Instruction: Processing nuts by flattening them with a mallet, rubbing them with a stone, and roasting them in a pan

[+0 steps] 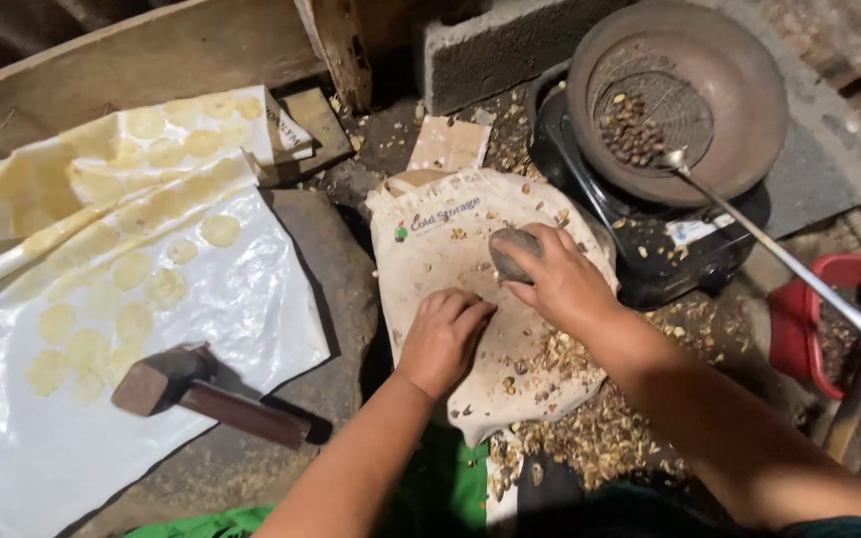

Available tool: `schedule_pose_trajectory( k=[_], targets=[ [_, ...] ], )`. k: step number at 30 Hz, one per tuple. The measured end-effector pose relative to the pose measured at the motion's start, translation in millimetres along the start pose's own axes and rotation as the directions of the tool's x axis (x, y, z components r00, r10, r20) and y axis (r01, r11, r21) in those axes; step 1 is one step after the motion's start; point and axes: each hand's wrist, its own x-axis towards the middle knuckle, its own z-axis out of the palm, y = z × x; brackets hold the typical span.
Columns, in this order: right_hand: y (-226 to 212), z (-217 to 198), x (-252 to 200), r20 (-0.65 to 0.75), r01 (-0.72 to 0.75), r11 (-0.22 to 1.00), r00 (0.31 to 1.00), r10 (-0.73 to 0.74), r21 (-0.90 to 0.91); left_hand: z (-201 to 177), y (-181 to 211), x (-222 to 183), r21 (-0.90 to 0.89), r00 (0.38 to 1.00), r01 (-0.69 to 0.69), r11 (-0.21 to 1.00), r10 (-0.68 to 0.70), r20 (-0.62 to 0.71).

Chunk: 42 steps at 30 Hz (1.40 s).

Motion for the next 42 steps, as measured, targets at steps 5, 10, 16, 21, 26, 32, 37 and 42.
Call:
schedule_pose_trajectory(
  k=[5,10,16,21,26,32,37,42],
  targets=[
    [-33,-66,2,0.435,-0.635,0.640,0.769,0.469,0.432,5,-1,-2,-0.042,0.983,0.165,0.985,-0.168,-0.072],
    [-4,3,-70,0.301,-0.460,0.883,0.833,0.465,-0.093,23,11,5,-0.037,0.960,0.251,0.967,-0.254,-0.115],
    [-43,-42,-36,0.291,-0.498,0.864,0.839,0.459,0.071,30,7,4,-0.035,0.936,0.329,0.944,-0.331,-0.121],
    [-77,-50,-37,0.119,-0.407,0.895,0.913,0.391,0.183,22,10,3,0.018,0.936,0.337,0.941,-0.333,-0.114],
    [-50,7,-62,0.054,-0.170,0.965,0.981,0.184,-0.199,13,3,-5,0.011,0.946,0.303,0.953,-0.299,-0.128],
    [-30,-10,-57,0.224,-0.495,0.869,0.849,0.479,0.019,12,-1,-9,-0.071,0.946,0.285,0.956,-0.293,-0.142],
    [-46,-31,-32,0.461,-0.667,0.744,0.647,0.607,-0.043,19,7,-3,-0.067,0.921,0.347,0.935,-0.354,-0.164],
    [-43,-19,-46,0.343,-0.543,0.840,0.793,0.503,0.023,25,8,10,0.000,0.908,0.404,0.915,-0.401,-0.119]
  ],
)
